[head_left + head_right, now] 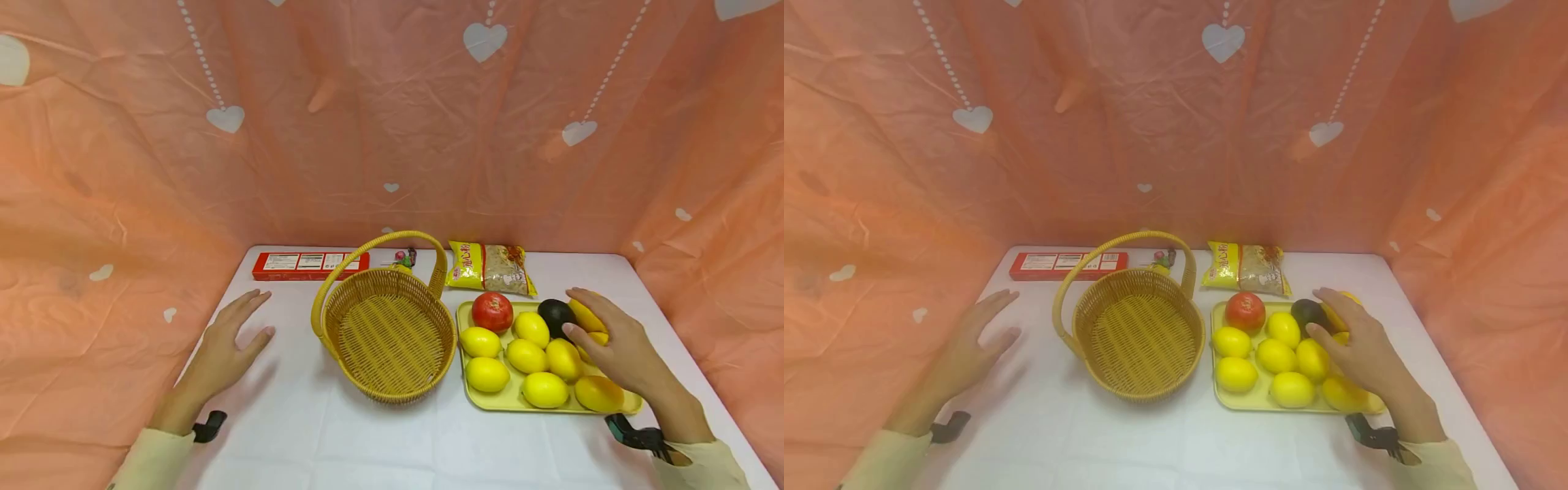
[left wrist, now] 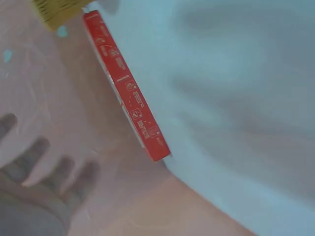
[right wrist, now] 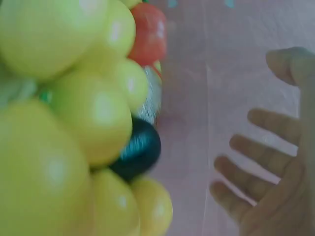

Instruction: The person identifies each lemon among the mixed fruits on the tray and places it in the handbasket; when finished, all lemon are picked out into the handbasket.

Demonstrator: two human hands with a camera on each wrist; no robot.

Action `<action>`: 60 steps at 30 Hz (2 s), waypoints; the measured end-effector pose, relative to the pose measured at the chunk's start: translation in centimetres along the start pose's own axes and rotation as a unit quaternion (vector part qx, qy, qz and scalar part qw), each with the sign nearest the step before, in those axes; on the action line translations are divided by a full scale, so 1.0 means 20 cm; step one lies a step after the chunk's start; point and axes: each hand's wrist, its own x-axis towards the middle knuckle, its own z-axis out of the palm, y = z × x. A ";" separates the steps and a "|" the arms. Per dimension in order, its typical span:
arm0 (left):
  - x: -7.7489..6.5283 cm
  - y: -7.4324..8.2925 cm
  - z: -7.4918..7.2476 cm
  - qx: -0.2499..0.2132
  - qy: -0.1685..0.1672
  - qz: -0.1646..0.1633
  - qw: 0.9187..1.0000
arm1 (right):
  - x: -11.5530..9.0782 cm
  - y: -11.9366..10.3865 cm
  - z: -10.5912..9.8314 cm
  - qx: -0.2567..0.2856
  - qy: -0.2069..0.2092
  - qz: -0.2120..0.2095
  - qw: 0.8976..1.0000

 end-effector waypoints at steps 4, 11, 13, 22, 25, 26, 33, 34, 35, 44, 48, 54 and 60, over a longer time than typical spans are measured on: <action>-0.12 0.00 -0.09 -0.146 0.013 0.001 0.989 | -0.12 0.12 -0.11 0.047 0.030 0.018 0.998; -0.30 0.03 -0.14 -0.364 -0.043 0.009 0.930 | -0.31 0.26 -0.20 0.123 -0.008 0.014 0.992; -0.34 0.05 -0.11 -0.393 -0.065 0.010 0.917 | -0.35 0.28 -0.20 0.143 -0.004 0.011 0.990; -0.45 0.28 0.19 -0.405 -0.147 -0.081 0.899 | -0.44 0.32 -0.07 0.211 -0.017 0.013 0.977; -0.47 0.38 0.29 -0.411 -0.154 -0.125 0.890 | -0.45 0.32 -0.01 0.219 -0.021 0.016 0.975; -0.47 0.41 0.32 -0.412 -0.148 -0.138 0.888 | -0.45 0.32 0.01 0.218 -0.022 0.014 0.976; -0.50 0.63 0.53 -0.434 -0.032 -0.214 0.874 | -0.47 0.31 0.10 0.220 -0.026 0.015 0.975; -0.50 0.66 0.55 -0.439 -0.012 -0.222 0.870 | -0.48 0.31 0.10 0.221 -0.026 0.016 0.975; -0.50 0.68 0.57 -0.442 0.008 -0.229 0.867 | -0.48 0.31 0.11 0.222 -0.027 0.019 0.974; -0.45 0.82 0.71 -0.415 0.097 -0.246 0.870 | -0.51 0.30 0.12 0.195 -0.010 0.079 0.977; -0.41 0.88 0.77 -0.410 0.145 -0.259 0.862 | -0.52 0.27 0.09 0.183 0.010 0.090 0.979; -0.38 0.90 0.83 -0.406 0.199 -0.264 0.852 | -0.45 0.16 0.01 0.198 0.007 0.043 0.979; -0.38 0.89 0.86 -0.392 0.215 -0.267 0.854 | -0.26 -0.05 -0.06 0.216 -0.013 -0.041 0.975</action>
